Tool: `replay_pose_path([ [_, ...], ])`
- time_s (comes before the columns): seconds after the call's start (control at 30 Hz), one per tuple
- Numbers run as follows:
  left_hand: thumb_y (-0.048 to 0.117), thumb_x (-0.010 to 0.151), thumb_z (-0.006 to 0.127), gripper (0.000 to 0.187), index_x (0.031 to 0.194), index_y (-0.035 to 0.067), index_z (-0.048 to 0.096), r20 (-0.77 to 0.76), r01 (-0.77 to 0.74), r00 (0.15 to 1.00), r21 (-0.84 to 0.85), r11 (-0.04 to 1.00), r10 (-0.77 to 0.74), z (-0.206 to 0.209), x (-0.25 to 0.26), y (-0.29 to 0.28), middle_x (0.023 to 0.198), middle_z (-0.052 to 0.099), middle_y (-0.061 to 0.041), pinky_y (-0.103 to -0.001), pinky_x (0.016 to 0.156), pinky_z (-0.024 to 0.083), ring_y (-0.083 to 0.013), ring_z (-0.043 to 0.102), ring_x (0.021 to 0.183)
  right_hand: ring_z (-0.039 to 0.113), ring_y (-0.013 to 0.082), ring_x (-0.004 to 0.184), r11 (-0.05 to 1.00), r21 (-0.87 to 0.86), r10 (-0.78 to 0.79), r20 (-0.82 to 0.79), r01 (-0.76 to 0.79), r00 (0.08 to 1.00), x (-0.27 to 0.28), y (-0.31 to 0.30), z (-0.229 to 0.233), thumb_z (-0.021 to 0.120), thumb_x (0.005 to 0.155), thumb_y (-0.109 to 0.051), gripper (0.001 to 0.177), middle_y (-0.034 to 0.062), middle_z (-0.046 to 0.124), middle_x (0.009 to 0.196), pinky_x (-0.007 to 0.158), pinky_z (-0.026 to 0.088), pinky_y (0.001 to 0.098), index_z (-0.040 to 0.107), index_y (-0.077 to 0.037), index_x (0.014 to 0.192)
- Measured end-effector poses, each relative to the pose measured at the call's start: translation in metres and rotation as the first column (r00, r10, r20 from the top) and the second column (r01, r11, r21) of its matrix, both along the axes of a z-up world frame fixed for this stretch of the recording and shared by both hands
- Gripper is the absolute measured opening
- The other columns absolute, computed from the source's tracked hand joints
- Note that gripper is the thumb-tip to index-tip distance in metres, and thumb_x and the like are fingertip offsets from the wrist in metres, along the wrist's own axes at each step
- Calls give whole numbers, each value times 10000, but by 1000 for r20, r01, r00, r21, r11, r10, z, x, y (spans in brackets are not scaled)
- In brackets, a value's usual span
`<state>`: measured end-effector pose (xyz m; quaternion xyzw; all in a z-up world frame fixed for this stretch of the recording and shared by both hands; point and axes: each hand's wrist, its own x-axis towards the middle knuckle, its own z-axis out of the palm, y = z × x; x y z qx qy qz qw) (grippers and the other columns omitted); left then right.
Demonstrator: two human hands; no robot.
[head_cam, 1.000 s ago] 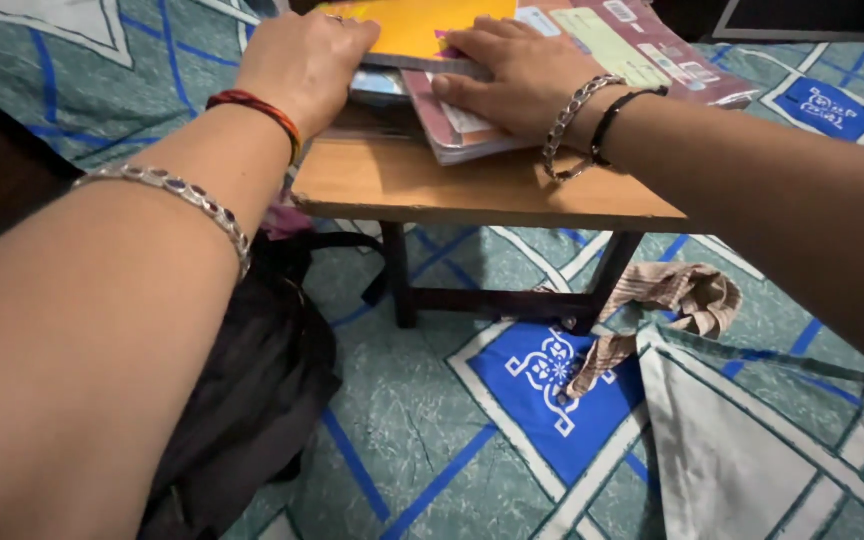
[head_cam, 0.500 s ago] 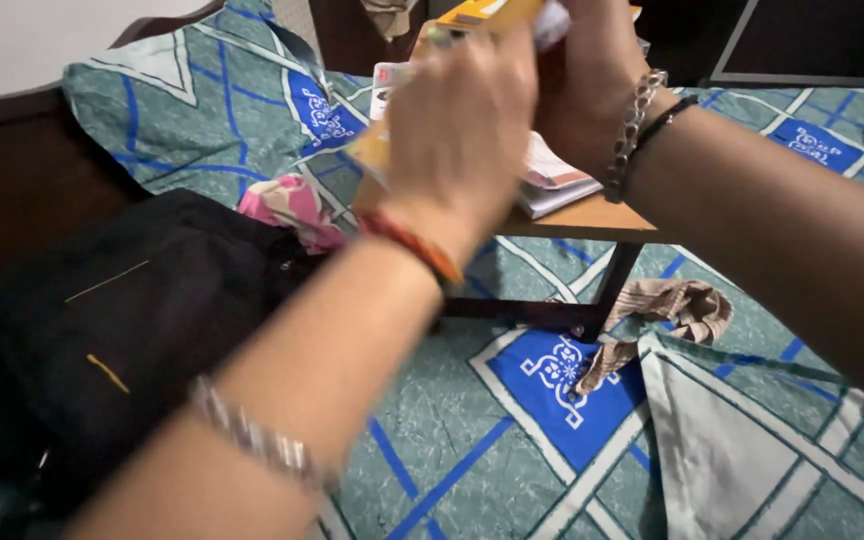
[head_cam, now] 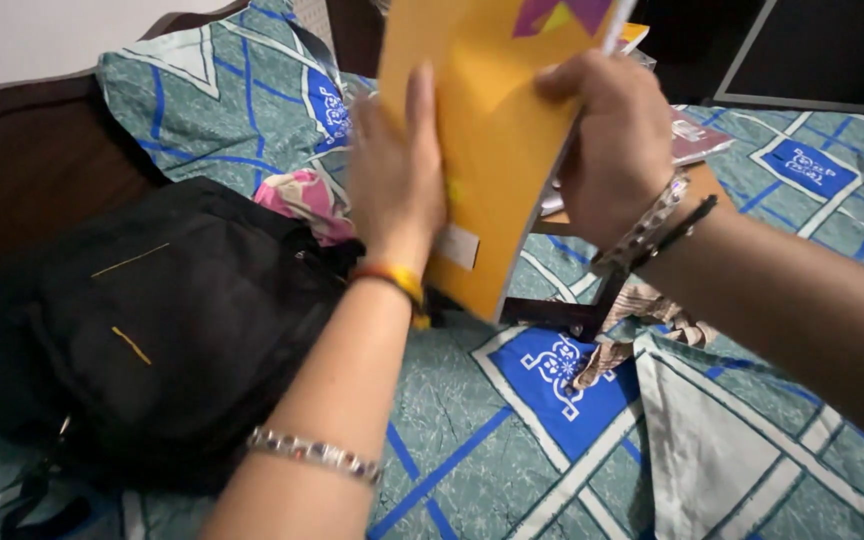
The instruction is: The person wipes several books and notebooks with a cloth, then places them into a black backpack. They also open a pencil case, wipe it, and place it inside the bag.
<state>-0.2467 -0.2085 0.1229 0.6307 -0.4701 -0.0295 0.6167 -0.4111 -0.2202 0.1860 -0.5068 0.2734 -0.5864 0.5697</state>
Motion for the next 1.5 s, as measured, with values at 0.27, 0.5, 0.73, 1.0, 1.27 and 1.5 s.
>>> replay_pose_path([
  [0.27, 621, 998, 492, 716, 1329, -1, 623, 21, 71, 997, -109, 991, -70, -14, 12, 35, 1240, 716, -199, -420, 965, 529, -352, 700, 1172, 737, 285, 1010, 992, -92, 85, -75, -92, 994, -33, -31, 5, 607, 878, -216, 407, 168, 665, 1102, 920, 622, 443, 557, 10, 1212],
  [0.5, 281, 947, 783, 458, 1238, -54, 670, -488, 298, 835, 9, 954, -256, 7, 14, 69, 1043, 710, -216, -454, 622, 431, -310, 584, 690, 778, 276, 1016, 992, -57, 53, -610, -111, 790, -19, -14, 26, 688, 758, -364, 577, 112, 742, 1113, 787, 621, 433, 573, -102, 1260],
  [0.73, 196, 904, 708, 373, 1211, -13, 681, -671, 459, 559, -238, 856, -487, 13, 95, 87, 1149, 754, -86, -339, 876, 585, -188, 741, 1000, 661, 307, 1225, 745, 28, 652, -235, -666, 720, 29, -25, 2, 726, 866, -497, 804, 179, 663, 1396, 1079, 529, 471, 518, 8, 1455],
  [1.0, 284, 973, 619, 415, 1280, 5, 607, -842, -233, 508, -336, 913, -180, -40, 153, 88, 1242, 696, -94, -430, 927, 549, -250, 672, 1082, 631, 287, 1261, 645, 44, 764, -82, -763, 640, 105, 27, -23, 684, 835, -454, 738, 117, 602, 1440, 1042, 506, 521, 500, -99, 1455],
  [1.27, 406, 1026, 500, 460, 1215, 39, 701, -152, 146, 985, 505, 851, -79, -212, 200, 167, 1276, 716, -109, -375, 1047, 477, -257, 636, 1223, 752, 363, 984, 759, 531, 584, -298, -378, 755, 153, 3, -148, 619, 865, -94, 437, 203, 735, 1126, 821, 635, 532, 567, 36, 1279],
  [1.5, 368, 992, 533, 473, 1268, 4, 656, 397, 81, 789, 690, 719, -470, -219, 219, 216, 1411, 591, -183, -433, 1111, 386, -329, 497, 1359, 745, 369, 837, 731, 662, 576, -469, -166, 669, 112, -29, -223, 614, 881, -77, 425, 280, 694, 1141, 762, 626, 545, 585, 110, 1262],
])
